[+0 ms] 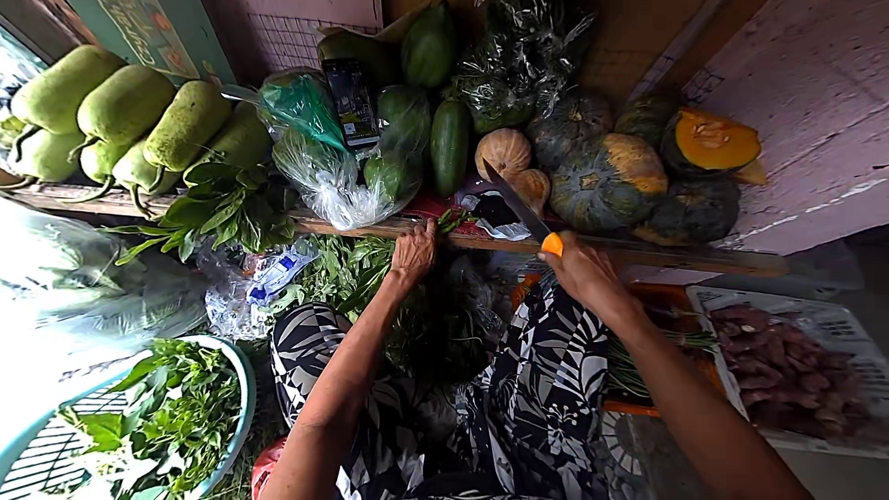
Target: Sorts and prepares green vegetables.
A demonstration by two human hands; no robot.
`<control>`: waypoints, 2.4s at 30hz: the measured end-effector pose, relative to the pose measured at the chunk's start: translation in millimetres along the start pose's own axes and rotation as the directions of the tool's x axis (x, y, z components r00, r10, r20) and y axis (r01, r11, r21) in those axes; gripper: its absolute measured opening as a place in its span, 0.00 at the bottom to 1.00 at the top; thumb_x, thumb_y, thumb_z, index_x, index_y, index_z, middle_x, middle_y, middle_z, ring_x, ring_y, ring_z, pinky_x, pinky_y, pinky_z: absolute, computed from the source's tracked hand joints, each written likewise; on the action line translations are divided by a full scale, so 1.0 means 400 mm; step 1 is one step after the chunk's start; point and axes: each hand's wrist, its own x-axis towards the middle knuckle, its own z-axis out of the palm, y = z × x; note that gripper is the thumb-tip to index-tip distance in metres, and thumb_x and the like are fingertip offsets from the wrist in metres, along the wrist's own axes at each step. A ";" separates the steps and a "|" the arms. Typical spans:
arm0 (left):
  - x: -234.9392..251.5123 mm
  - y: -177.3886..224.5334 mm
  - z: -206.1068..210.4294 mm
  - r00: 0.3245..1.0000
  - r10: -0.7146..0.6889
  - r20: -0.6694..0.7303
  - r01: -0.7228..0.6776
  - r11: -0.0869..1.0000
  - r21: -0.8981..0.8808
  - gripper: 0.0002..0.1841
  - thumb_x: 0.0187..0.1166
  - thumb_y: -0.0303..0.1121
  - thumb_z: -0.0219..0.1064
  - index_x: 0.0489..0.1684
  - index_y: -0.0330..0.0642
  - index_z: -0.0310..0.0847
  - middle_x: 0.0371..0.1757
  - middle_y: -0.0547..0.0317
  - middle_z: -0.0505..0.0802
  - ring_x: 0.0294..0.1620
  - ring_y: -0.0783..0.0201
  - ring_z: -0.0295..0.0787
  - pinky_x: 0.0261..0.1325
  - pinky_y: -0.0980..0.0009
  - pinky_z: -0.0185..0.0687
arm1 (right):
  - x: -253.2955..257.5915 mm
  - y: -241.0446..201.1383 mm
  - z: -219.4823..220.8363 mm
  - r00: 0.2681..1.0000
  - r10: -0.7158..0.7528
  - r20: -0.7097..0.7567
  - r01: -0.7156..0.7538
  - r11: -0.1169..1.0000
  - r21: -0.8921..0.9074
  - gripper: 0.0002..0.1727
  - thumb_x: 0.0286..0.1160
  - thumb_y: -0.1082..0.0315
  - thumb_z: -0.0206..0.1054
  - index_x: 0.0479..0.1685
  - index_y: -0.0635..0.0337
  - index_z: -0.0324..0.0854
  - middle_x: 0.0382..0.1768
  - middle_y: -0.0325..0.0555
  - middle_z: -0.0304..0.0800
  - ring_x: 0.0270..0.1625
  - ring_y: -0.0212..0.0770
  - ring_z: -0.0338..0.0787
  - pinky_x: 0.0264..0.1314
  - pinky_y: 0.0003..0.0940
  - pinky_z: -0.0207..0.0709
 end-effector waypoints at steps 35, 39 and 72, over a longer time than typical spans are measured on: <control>0.019 -0.003 -0.006 0.999 0.052 -0.001 -0.051 0.993 0.110 0.21 0.92 0.31 0.49 0.77 0.30 0.70 0.59 0.28 0.88 0.56 0.30 0.89 0.55 0.39 0.80 | 0.111 -0.292 -0.009 0.833 0.042 0.552 0.100 0.969 -0.225 0.28 0.85 0.69 0.62 0.80 0.70 0.58 0.57 0.65 0.84 0.52 0.56 0.93 0.52 0.49 0.85; 0.000 0.006 -0.005 1.000 0.015 -0.027 -0.014 0.999 0.051 0.23 0.92 0.34 0.54 0.81 0.32 0.67 0.61 0.27 0.87 0.56 0.29 0.88 0.54 0.37 0.81 | 0.065 -0.244 0.008 0.855 0.007 0.518 0.078 0.987 -0.142 0.28 0.83 0.70 0.63 0.78 0.73 0.61 0.61 0.70 0.82 0.62 0.66 0.88 0.62 0.60 0.80; -0.030 -0.026 -0.010 0.982 -0.190 0.014 0.189 0.962 -0.197 0.27 0.93 0.46 0.51 0.87 0.41 0.64 0.60 0.31 0.90 0.57 0.29 0.90 0.57 0.31 0.79 | -0.012 -0.198 0.100 0.895 0.009 0.447 0.021 0.998 -0.062 0.23 0.89 0.68 0.56 0.77 0.70 0.61 0.56 0.69 0.86 0.64 0.67 0.87 0.66 0.62 0.77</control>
